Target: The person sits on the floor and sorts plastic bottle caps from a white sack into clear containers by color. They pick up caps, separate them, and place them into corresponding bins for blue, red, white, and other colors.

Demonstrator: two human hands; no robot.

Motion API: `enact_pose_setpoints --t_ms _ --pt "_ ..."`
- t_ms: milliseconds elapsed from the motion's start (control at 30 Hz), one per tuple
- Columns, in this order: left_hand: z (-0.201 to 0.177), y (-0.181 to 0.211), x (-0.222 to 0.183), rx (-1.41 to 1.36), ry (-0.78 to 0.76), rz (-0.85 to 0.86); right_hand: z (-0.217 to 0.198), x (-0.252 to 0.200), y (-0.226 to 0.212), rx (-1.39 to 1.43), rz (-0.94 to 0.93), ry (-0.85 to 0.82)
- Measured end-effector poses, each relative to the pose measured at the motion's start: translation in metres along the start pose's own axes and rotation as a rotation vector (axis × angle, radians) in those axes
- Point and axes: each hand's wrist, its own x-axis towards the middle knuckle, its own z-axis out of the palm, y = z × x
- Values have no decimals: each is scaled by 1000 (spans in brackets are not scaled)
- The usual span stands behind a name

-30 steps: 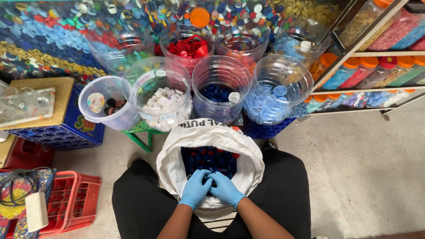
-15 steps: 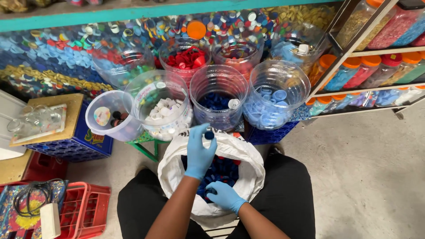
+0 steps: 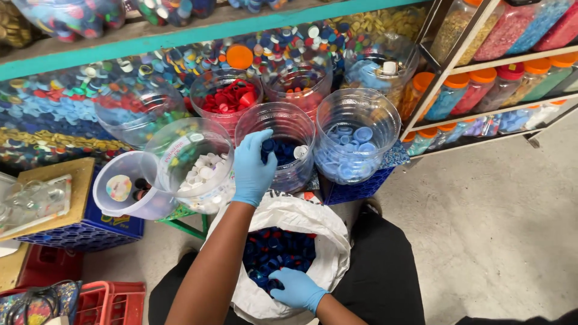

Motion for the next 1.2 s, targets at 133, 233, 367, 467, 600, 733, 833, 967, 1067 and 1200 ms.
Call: enact_pose_setpoints --t_ms 133,233,367,467,600,733,833,967,1067,1200 --pt "15 -12 11 17 -44 4 2 4 1 -17 11 -10" --pt "20 -16 14 2 -52 5 3 6 1 -32 6 -10" --pt "23 -23 19 19 -70 4 3 9 4 -23 -13 -7" --pt "24 -29 23 81 -121 -4 4 10 6 -16 -9 -7" --pt "20 -31 21 195 -221 -168 5 10 7 -5 -4 -16" --pt "-4 -8 -2 50 -101 -191 3 10 6 -54 -14 22" --pt "-25 17 -49 -219 6 -125 2 11 3 -72 16 71" --pt "-20 18 -155 -262 -164 -412 18 23 19 -78 1 157" --pt "-17 8 -231 -305 -448 -573 17 18 18 2 -94 268" --pt "-19 -3 -305 -222 -394 -710 10 16 15 249 60 405"
